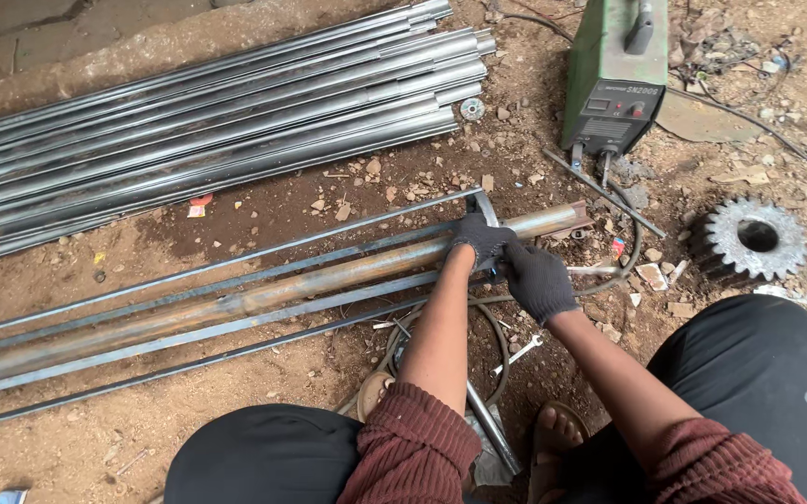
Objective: The person sits on the ground and assembles a metal frame using long metal rods and a square bracket. They use a hammer to tap the bracket into place and a wrench to tighten the bolts securing the assembly.
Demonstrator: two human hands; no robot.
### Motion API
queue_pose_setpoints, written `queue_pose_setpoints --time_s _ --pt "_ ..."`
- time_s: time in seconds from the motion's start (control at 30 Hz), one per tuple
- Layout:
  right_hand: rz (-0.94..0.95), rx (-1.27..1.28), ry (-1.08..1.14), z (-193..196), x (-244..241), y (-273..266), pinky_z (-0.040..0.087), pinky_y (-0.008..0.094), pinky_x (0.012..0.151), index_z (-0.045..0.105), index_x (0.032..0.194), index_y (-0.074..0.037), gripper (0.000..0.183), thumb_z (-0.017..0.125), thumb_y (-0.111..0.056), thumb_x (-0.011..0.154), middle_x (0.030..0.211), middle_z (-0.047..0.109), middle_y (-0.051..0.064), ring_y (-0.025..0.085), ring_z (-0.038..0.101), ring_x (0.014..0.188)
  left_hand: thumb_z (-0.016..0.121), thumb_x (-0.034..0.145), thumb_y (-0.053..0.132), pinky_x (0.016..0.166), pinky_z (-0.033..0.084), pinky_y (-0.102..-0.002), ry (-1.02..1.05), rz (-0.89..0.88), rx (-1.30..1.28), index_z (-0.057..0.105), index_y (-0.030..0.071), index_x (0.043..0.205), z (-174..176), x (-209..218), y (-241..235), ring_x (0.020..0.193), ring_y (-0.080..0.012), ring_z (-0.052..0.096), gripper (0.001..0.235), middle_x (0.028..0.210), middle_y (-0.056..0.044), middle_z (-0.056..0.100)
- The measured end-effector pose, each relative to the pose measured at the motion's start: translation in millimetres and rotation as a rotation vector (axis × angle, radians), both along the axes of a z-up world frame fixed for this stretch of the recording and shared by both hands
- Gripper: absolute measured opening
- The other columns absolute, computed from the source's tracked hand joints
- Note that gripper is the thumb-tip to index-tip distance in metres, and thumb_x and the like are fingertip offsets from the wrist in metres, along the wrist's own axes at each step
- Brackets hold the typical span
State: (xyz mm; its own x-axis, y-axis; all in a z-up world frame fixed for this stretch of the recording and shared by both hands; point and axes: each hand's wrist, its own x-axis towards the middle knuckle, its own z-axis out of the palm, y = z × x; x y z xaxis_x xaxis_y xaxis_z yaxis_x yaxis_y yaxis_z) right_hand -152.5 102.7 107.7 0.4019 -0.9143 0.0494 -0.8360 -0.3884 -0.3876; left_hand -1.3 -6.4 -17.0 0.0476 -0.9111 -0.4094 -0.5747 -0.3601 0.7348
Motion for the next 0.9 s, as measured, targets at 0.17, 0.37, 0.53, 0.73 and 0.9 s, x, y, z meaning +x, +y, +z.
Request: queue_pose_setpoints --time_s 0.17,0.37,0.53,0.73,0.9 --pt "0.097 -0.139 0.022 10 -4 -1 0.055 0.053 0.076 0.066 0.111 -0.02 0.023 0.062 -0.022 0.089 0.102 0.073 0.015 0.04 0.071 0.086 0.085 0.059 0.06 0.089 0.059 -0.04 -0.091 0.015 -0.085 0.072 -0.004 0.115 -17 -10 -9 0.101 -0.036 0.074 0.086 0.113 -0.028 0.073" --pt "0.044 -0.097 0.144 2 -1 -2 0.058 0.05 0.081 0.068 0.104 -0.022 0.015 0.06 -0.025 0.092 0.103 0.076 0.01 0.034 0.074 0.089 0.086 0.055 0.049 0.09 0.059 -0.043 0.081 0.1 -0.077 0.067 -0.001 0.125 -9 -15 5 0.104 -0.0386 0.074 0.088 0.119 -0.029 0.072" --pt "-0.029 -0.191 0.136 -25 -3 0 0.059 0.046 0.084 0.069 0.106 -0.026 0.018 0.062 -0.025 0.09 0.102 0.076 0.007 0.031 0.075 0.088 0.085 0.055 0.054 0.094 0.059 -0.041 0.014 0.04 -0.069 0.07 -0.004 0.125 2 -13 4 0.108 -0.0373 0.073 0.092 0.123 -0.029 0.071" --pt "-0.007 -0.111 -0.033 -42 -16 -9 0.058 0.049 0.079 0.065 0.111 -0.022 0.027 0.064 -0.024 0.084 0.106 0.074 0.01 0.037 0.072 0.09 0.082 0.052 0.056 0.097 0.056 -0.044 0.006 0.038 -0.017 0.066 0.0 0.133 17 -12 11 0.115 -0.0398 0.07 0.099 0.132 -0.029 0.067" --pt "-0.066 -0.034 0.062 -34 -14 -8 0.058 0.049 0.082 0.063 0.118 -0.025 0.042 0.07 -0.043 0.081 0.1 0.073 0.01 0.036 0.073 0.093 0.083 0.052 0.054 0.099 0.054 -0.043 0.009 0.062 -0.048 0.067 0.001 0.132 26 -1 13 0.118 -0.0402 0.068 0.097 0.134 -0.029 0.065"
